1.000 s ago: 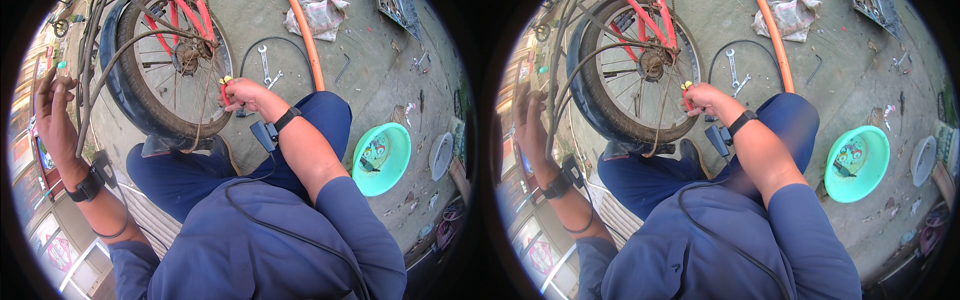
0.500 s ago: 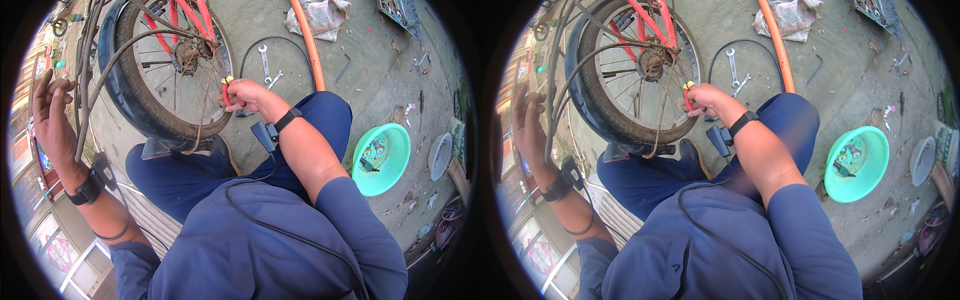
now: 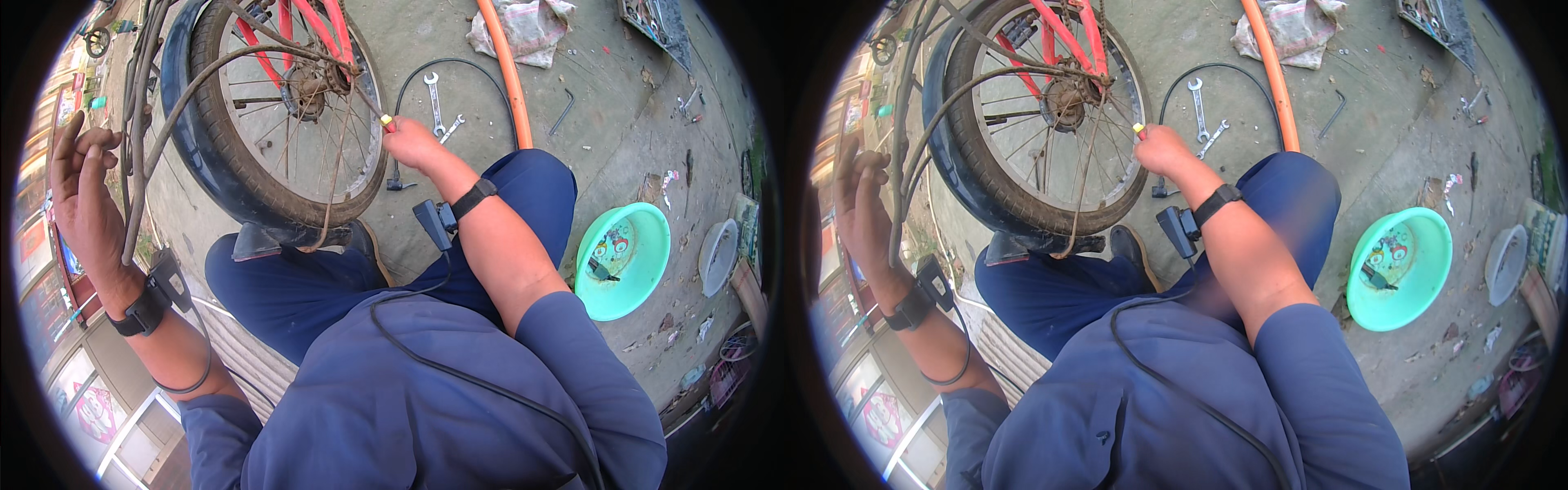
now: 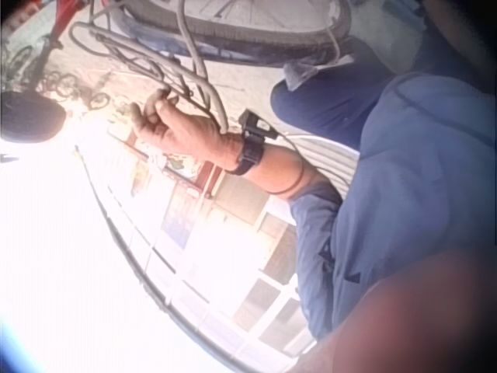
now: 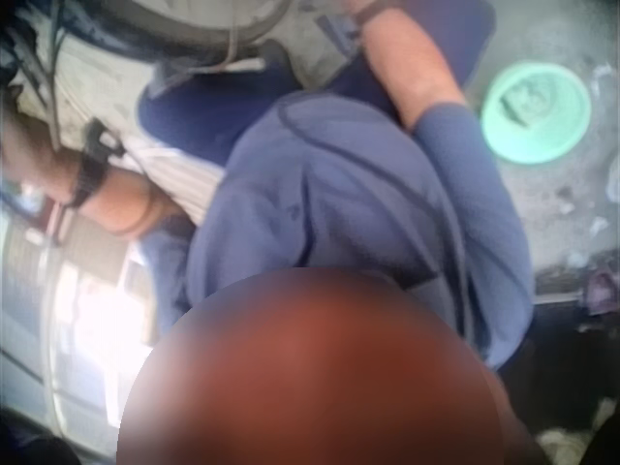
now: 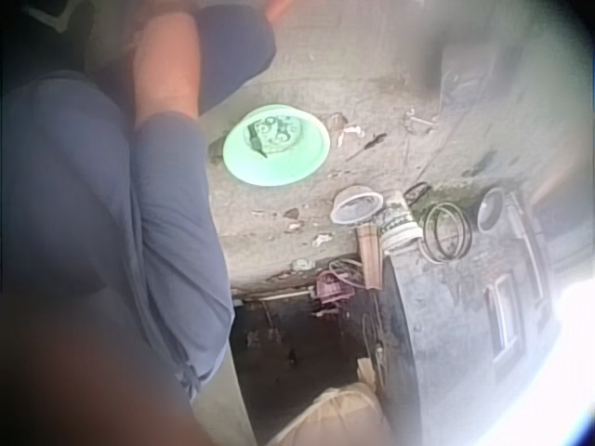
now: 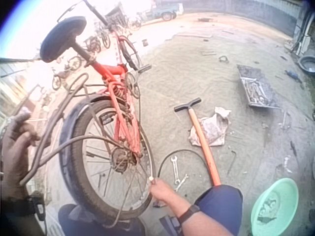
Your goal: The person uses a wrench to tighten bolts on the rear rack of a red bicycle, then uses a hammer to tap the rack into place. The person also uses pliers to adjust a small component near the rear wheel axle.
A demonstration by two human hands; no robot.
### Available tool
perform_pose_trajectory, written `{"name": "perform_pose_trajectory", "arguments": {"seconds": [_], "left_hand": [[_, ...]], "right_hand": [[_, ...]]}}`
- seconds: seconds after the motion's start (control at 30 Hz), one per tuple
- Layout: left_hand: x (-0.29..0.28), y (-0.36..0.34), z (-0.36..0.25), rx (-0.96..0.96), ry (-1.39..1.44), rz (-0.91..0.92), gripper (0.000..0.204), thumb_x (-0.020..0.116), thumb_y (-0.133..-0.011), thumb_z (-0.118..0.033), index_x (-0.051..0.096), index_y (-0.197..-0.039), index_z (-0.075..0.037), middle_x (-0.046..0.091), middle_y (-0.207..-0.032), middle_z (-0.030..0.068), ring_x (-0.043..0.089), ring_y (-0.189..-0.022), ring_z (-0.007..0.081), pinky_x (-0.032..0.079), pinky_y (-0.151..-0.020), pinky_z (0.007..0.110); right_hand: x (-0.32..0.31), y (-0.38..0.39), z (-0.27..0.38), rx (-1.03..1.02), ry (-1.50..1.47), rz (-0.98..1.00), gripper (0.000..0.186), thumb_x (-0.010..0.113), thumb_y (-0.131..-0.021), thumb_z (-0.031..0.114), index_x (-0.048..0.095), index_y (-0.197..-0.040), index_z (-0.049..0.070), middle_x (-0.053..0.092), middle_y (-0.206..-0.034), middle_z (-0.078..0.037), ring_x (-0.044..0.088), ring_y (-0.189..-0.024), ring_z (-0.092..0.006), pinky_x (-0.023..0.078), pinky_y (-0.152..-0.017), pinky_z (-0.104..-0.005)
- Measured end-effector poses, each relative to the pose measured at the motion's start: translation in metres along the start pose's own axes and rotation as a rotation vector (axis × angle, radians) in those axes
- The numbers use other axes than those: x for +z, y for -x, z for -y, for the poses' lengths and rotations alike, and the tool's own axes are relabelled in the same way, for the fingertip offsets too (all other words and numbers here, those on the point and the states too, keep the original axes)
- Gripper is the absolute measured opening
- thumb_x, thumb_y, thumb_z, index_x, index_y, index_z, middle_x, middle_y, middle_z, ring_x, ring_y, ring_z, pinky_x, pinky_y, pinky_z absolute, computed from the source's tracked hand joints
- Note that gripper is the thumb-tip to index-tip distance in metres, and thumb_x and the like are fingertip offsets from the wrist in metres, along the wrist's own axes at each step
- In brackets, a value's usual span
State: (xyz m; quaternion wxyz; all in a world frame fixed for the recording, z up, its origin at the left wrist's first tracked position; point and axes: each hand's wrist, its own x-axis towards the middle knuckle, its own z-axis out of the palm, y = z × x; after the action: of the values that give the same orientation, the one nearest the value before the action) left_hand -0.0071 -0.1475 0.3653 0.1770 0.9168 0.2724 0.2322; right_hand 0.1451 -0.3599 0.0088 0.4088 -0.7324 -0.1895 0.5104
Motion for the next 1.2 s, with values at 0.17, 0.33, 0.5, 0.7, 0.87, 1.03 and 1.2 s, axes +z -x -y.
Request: {"name": "perform_pose_trajectory", "arguments": {"seconds": [0.17, 0.33, 0.5, 0.7, 0.87, 1.03, 1.2], "left_hand": [[-0.001, 0.000, 0.003, -0.004, 0.051, 0.019, 0.041, 0.053, -0.098, -0.005, 0.049, -0.138, 0.005, 0.068, -0.108, 0.0115, 0.064, -0.099, 0.0173, 0.047, -0.089, 0.027], [-0.001, 0.000, 0.003, 0.002, 0.048, 0.019, 0.042, 0.053, -0.098, -0.005, 0.048, -0.139, 0.005, 0.068, -0.108, 0.0113, 0.064, -0.100, 0.0171, 0.046, -0.090, 0.027], [0.000, 0.000, 0.002, 0.000, 0.024, 0.018, 0.042, 0.052, -0.098, -0.005, 0.048, -0.139, 0.006, 0.068, -0.109, 0.0114, 0.064, -0.100, 0.0171, 0.046, -0.089, 0.027], [-0.001, 0.000, 0.003, 0.000, 0.028, 0.020, 0.042, 0.051, -0.097, -0.004, 0.048, -0.138, 0.006, 0.068, -0.109, 0.0117, 0.064, -0.100, 0.0173, 0.046, -0.089, 0.027], [-0.002, 0.000, 0.005, 0.020, 0.025, 0.031, 0.041, 0.050, -0.098, -0.003, 0.048, -0.138, 0.007, 0.067, -0.108, 0.0127, 0.064, -0.099, 0.0177, 0.046, -0.089, 0.027], [-0.002, 0.000, 0.006, 0.022, 0.047, 0.035, 0.041, 0.050, -0.098, -0.002, 0.048, -0.138, 0.007, 0.067, -0.108, 0.0131, 0.064, -0.099, 0.0176, 0.046, -0.089, 0.027], [-0.001, 0.001, 0.004, 0.029, 0.031, 0.033, 0.041, 0.050, -0.098, -0.001, 0.048, -0.138, 0.007, 0.067, -0.108, 0.0132, 0.063, -0.099, 0.0175, 0.046, -0.089, 0.027]], "right_hand": [[-0.011, 0.008, 0.010, -0.079, 0.230, -0.130, 0.030, 0.055, -0.083, 0.016, 0.066, -0.106, -0.001, 0.068, -0.107, -0.025, 0.065, -0.101, -0.0438, 0.052, -0.087, -0.0494], [-0.014, 0.009, 0.013, -0.098, 0.374, -0.200, 0.026, 0.053, -0.085, 0.015, 0.064, -0.104, 0.000, 0.068, -0.103, -0.025, 0.065, -0.097, -0.0428, 0.052, -0.083, -0.0509], [-0.014, 0.009, 0.010, -0.150, 0.476, -0.277, 0.024, 0.052, -0.087, 0.014, 0.063, -0.103, -0.001, 0.066, -0.104, -0.024, 0.066, -0.093, -0.0417, 0.053, -0.080, -0.0507], [-0.016, 0.008, 0.012, -0.198, 0.526, -0.318, 0.024, 0.051, -0.089, 0.014, 0.062, -0.104, -0.001, 0.066, -0.106, -0.023, 0.066, -0.095, -0.0413, 0.053, -0.080, -0.0502], [-0.020, 0.009, 0.017, -0.171, 0.553, -0.296, 0.024, 0.051, -0.089, 0.014, 0.063, -0.104, 0.000, 0.066, -0.108, -0.023, 0.066, -0.096, -0.0412, 0.053, -0.081, -0.0500], [-0.020, 0.003, 0.013, -0.137, 0.519, -0.264, 0.023, 0.052, -0.088, 0.015, 0.066, -0.102, 0.002, 0.067, -0.108, -0.023, 0.066, -0.097, -0.0405, 0.053, -0.081, -0.0500], [-0.016, -0.012, 0.002, -0.125, 0.354, -0.092, 0.024, 0.055, -0.086, 0.015, 0.066, -0.104, 0.003, 0.069, -0.105, -0.020, 0.069, -0.094, -0.0331, 0.055, -0.077, -0.0459]]}}
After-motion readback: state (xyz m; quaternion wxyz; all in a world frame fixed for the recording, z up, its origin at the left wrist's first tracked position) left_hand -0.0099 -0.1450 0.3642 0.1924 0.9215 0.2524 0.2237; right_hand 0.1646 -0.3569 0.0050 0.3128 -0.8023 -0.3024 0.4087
